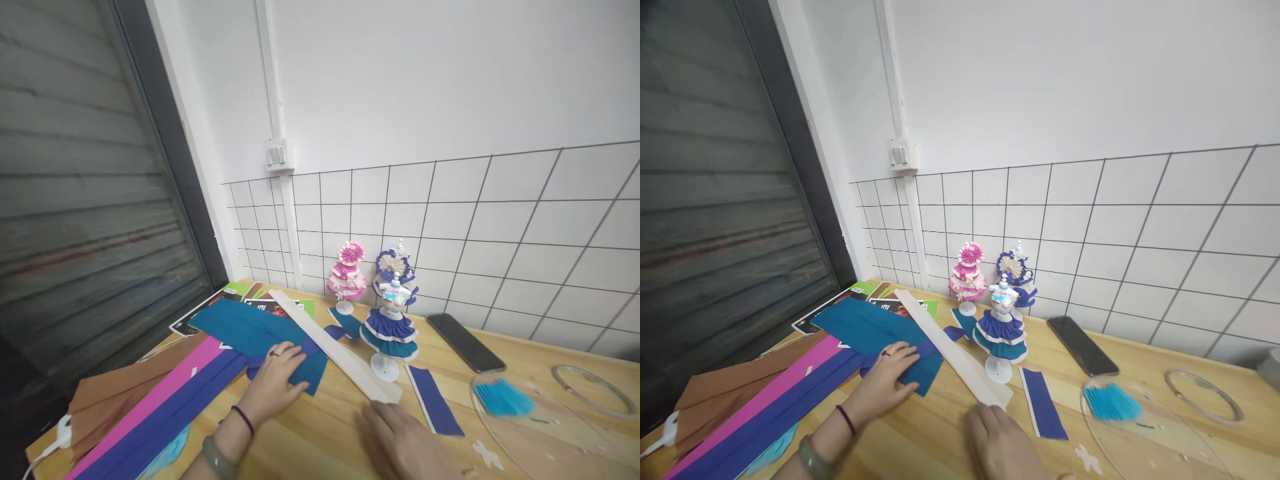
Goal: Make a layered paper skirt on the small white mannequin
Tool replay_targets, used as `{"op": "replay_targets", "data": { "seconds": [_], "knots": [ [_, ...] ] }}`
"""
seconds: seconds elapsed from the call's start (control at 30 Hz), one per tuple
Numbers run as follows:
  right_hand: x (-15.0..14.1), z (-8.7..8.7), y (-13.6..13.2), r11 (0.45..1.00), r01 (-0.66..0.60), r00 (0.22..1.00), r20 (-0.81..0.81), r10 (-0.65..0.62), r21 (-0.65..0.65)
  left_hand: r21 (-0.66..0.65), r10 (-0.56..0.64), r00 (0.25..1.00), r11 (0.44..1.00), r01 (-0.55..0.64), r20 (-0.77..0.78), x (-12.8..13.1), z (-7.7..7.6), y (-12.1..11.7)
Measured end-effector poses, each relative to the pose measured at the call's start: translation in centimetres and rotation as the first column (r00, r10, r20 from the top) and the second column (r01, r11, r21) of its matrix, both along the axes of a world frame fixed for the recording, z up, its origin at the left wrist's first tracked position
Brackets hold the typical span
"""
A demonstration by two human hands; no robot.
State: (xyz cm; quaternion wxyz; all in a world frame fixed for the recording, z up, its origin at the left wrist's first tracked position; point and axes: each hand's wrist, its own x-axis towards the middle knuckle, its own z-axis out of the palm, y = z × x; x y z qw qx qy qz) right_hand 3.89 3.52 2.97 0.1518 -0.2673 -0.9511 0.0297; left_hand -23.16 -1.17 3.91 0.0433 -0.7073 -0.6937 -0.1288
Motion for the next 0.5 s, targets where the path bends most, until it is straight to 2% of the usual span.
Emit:
{"op": "replay_targets", "data": {
  "seconds": [0.1, 0.17, 0.33, 0.5],
  "knots": [
    [-2.1, 0.4, 0.9, 0.978, 0.110, 0.978, 0.157, -0.139, 0.177, -0.010, -0.072, 0.997, 0.997, 0.072, -0.024, 1.7, -0.2, -1.1],
    [-3.0, -0.1, 1.2, 0.960, 0.173, 0.957, 0.191, -0.216, 0.220, -0.001, -0.040, 0.998, 0.999, 0.040, -0.048, 1.6, -0.5, -1.4],
    [-3.7, -0.8, 1.9, 0.950, 0.241, 0.940, 0.196, -0.280, 0.199, 0.051, 0.217, 0.972, 0.976, -0.213, -0.093, -1.0, -1.0, -0.3],
    [-3.9, -0.2, 3.0, 0.959, 0.245, 0.939, 0.210, -0.272, 0.144, 0.031, 0.338, 0.937, 0.941, -0.337, -0.089, -2.7, -0.3, 0.0]
  ]
}}
